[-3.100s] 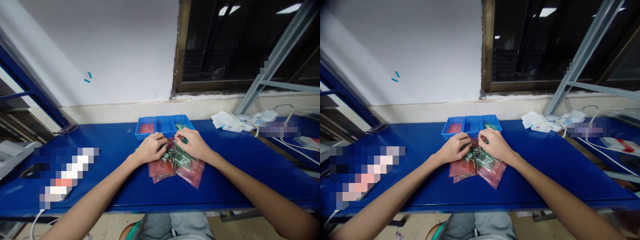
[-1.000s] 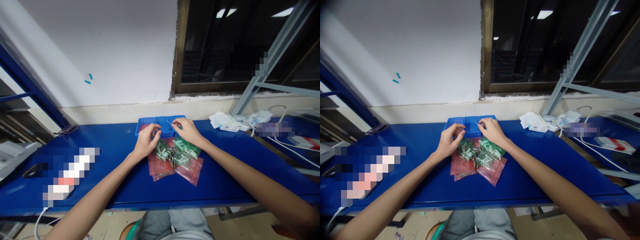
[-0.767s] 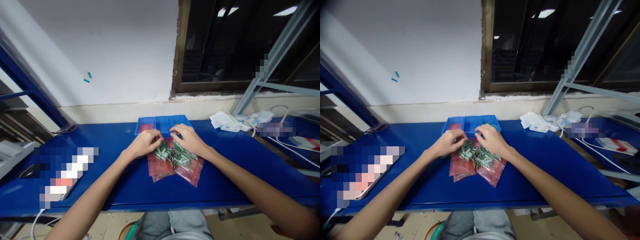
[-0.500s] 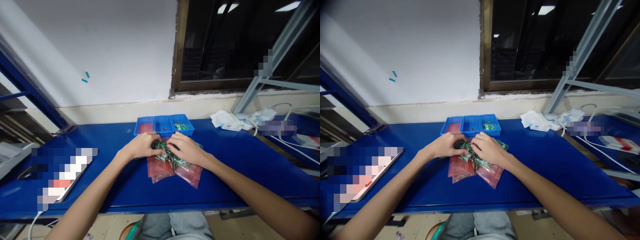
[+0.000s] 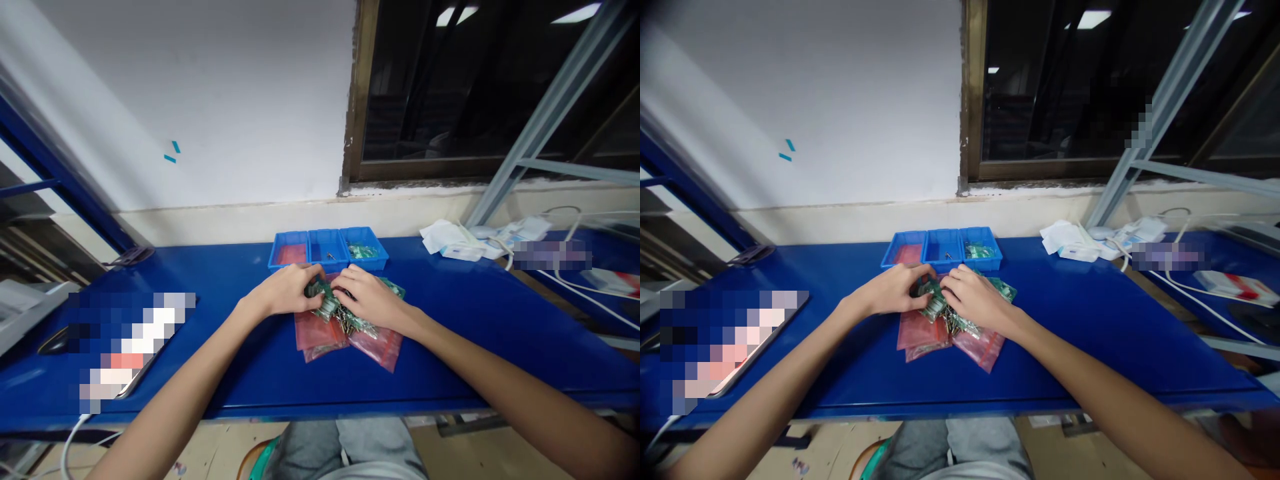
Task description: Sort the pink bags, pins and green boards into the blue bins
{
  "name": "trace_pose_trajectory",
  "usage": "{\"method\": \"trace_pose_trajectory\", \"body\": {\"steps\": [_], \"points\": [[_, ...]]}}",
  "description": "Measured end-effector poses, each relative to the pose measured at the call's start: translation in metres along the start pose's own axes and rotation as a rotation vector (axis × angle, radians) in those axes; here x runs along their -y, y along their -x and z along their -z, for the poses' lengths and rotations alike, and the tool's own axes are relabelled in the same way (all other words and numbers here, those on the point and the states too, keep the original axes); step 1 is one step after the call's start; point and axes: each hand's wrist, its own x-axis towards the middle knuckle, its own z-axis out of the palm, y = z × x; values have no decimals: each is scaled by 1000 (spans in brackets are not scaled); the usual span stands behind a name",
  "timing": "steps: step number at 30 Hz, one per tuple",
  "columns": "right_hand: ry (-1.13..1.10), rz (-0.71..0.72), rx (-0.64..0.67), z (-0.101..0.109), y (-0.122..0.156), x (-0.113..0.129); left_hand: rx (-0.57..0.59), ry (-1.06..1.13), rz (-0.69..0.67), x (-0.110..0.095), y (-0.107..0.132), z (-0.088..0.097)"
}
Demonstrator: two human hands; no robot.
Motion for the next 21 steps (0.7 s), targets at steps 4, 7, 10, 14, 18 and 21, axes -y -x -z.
{"method": "trace_pose_trajectory", "body": {"steps": [4,7,10,14,18,21], "points": [[-3,-18,3,0,1,1,-28,23,8,-2,2,3],[-27,-56,-19,0,2,2,-94,54,-12,-3,2,4],[-57,-97,-80,1,2,2,-178,111,-46,-4,1,3],[-73,-72,-157,2,1,1,-280,249,-87,-6,-1,-1],[-75,-33,-195,-1,1,-1,-353,310,-104,-9,-2,-3],[-69,-35,-222,-3,1,-2,-379,304,-102,-12,-3,-3]]}}
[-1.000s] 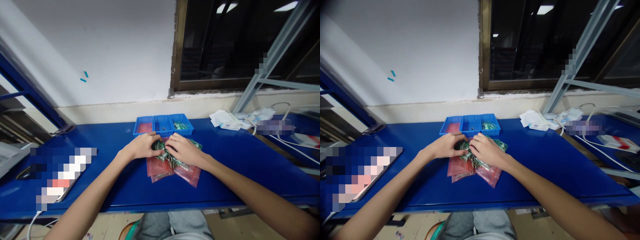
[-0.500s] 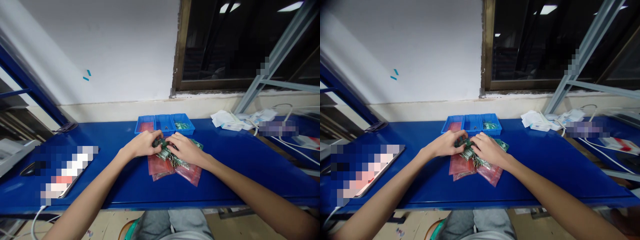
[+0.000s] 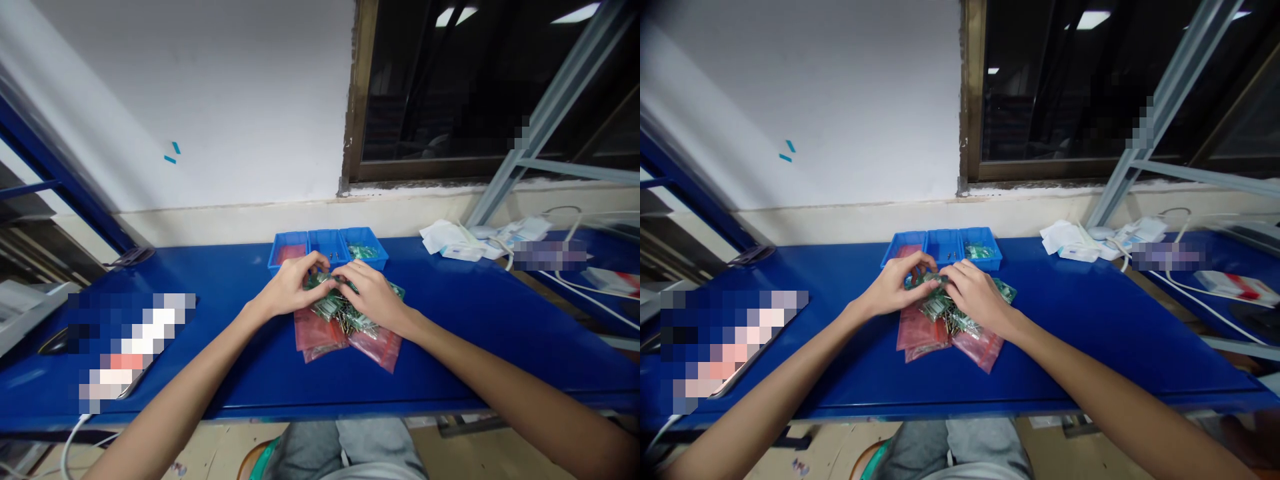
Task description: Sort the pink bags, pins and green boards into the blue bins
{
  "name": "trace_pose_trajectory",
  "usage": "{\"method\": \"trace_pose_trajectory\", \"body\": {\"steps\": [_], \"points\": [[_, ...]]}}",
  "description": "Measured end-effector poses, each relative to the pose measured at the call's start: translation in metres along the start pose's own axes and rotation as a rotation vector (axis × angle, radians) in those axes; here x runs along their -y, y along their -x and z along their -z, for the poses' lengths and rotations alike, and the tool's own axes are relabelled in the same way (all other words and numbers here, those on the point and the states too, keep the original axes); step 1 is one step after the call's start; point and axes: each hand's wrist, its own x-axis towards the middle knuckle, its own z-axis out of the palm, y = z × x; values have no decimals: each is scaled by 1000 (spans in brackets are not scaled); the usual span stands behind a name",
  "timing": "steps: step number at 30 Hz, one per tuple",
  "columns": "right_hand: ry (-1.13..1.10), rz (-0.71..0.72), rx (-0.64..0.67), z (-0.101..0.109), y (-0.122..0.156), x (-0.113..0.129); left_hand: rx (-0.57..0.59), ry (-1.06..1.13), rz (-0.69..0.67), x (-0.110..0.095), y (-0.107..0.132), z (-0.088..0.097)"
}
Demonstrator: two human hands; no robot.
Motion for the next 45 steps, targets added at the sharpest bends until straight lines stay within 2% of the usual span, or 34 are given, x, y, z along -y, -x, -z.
{"method": "trace_pose_trajectory", "body": {"steps": [4,12,17,23,28,35,38,45], "points": [[-3,-1,-47,2,0,-2,-37,-2,-40,-1,0,-4],[-57,-24,-72,6,-3,1,-39,-121,-98,3,2,-10],[-163,-149,-115,10,-8,4,-93,-172,-79,3,3,-12],[-397,-310,-99,9,-8,5,-125,-181,-35,3,4,-14],[-585,-403,-119,6,-9,0,-202,-179,-38,3,5,-14],[-905,-567,-183,4,-11,-5,-35,-297,-83,9,6,-15],[-1002,-587,-177,2,-11,-3,5,-309,-81,12,7,-16],[-1074,-568,-155,4,-11,1,44,-297,-116,8,7,-13]]}}
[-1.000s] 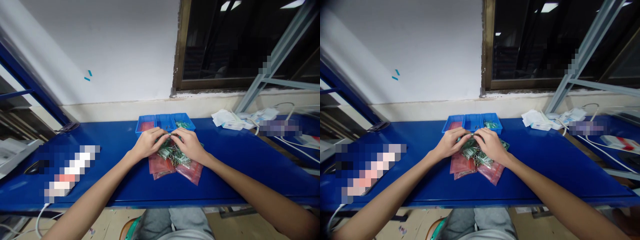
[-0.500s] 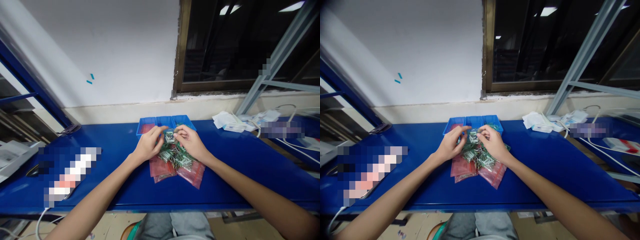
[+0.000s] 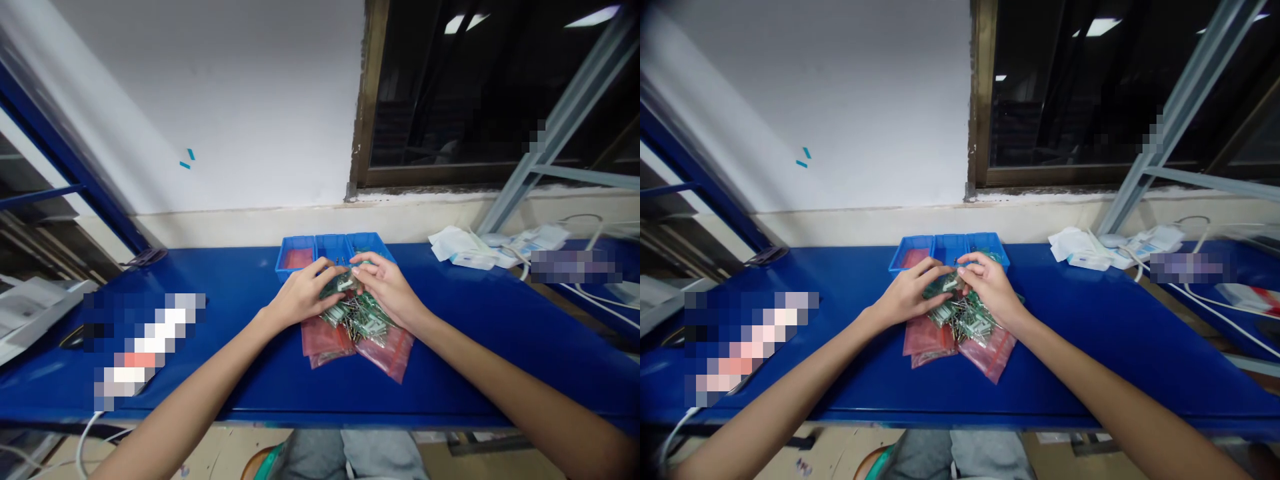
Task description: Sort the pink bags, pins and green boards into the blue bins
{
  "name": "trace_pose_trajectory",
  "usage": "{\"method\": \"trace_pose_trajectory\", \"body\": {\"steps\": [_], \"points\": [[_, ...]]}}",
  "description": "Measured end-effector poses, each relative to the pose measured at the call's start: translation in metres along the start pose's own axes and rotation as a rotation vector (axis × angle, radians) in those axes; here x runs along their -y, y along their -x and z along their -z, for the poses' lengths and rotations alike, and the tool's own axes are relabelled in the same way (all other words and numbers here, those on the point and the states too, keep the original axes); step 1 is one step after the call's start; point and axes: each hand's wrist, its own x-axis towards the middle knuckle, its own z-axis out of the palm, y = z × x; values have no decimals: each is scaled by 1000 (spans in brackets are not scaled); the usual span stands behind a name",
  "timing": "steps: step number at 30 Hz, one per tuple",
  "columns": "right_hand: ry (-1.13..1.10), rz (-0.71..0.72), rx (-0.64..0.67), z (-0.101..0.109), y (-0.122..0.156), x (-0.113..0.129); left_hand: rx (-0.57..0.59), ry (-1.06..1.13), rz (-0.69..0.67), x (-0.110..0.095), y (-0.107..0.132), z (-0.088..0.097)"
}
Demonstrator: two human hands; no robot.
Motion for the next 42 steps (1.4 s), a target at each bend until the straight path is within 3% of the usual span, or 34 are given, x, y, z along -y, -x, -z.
{"method": "trace_pose_trajectory", "body": {"steps": [4,10,19,23,27,31,42], "points": [[1,-12,11,-1,0,3,-30,21,9,0,0,-1],[90,18,75,1,-2,2,-171,31,22,2,-1,-3],[635,227,-10,1,5,4,-272,42,40,2,0,-10],[522,160,-18,2,3,5,-305,51,56,-1,0,-10],[320,71,4,3,0,6,-206,42,-12,-5,-1,-4],[186,35,26,2,0,7,-138,17,6,-6,-2,-3],[266,137,-20,0,2,16,-229,-22,-18,-4,0,-8]]}}
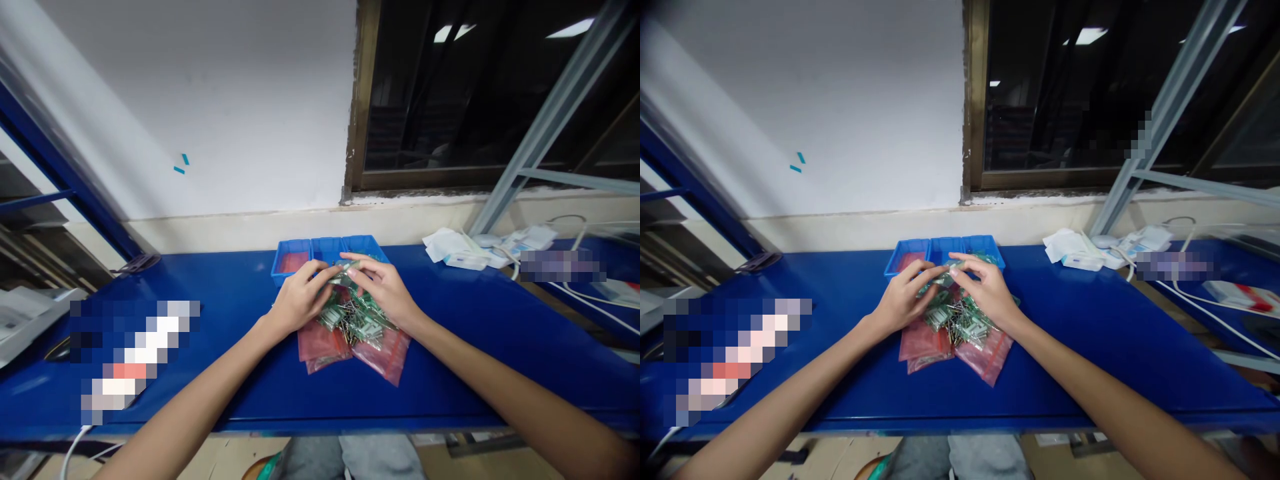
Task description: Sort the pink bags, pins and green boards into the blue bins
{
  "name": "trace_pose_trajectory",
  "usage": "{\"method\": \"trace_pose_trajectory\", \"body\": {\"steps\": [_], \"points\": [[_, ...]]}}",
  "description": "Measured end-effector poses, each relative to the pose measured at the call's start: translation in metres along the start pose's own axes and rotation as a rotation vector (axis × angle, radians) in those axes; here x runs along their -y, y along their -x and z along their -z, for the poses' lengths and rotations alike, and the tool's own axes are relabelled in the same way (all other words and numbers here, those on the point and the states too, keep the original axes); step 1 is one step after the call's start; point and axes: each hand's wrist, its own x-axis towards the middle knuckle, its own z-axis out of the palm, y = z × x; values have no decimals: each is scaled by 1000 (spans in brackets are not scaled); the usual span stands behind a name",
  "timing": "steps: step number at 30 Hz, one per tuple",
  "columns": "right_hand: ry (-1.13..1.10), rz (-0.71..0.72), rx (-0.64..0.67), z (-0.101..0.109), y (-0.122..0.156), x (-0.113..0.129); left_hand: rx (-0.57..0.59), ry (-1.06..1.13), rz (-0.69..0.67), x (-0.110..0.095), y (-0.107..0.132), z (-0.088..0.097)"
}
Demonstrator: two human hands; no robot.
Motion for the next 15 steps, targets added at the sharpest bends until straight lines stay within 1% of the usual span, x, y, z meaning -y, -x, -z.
{"method": "trace_pose_trajectory", "body": {"steps": [3,7,9,12,15], "points": [[-34,-22,-10,0,0,1,-14,11,-9,1,1,-2],[-45,-51,-28,1,-2,-5,-87,53,-5,2,2,-6],[-107,-79,-46,2,-4,-8,-114,64,0,1,2,-6],[-242,-140,-65,2,-4,-8,-99,118,-31,-1,1,-4],[-323,-199,-29,2,-3,-7,-66,177,-52,-2,-2,0]]}}
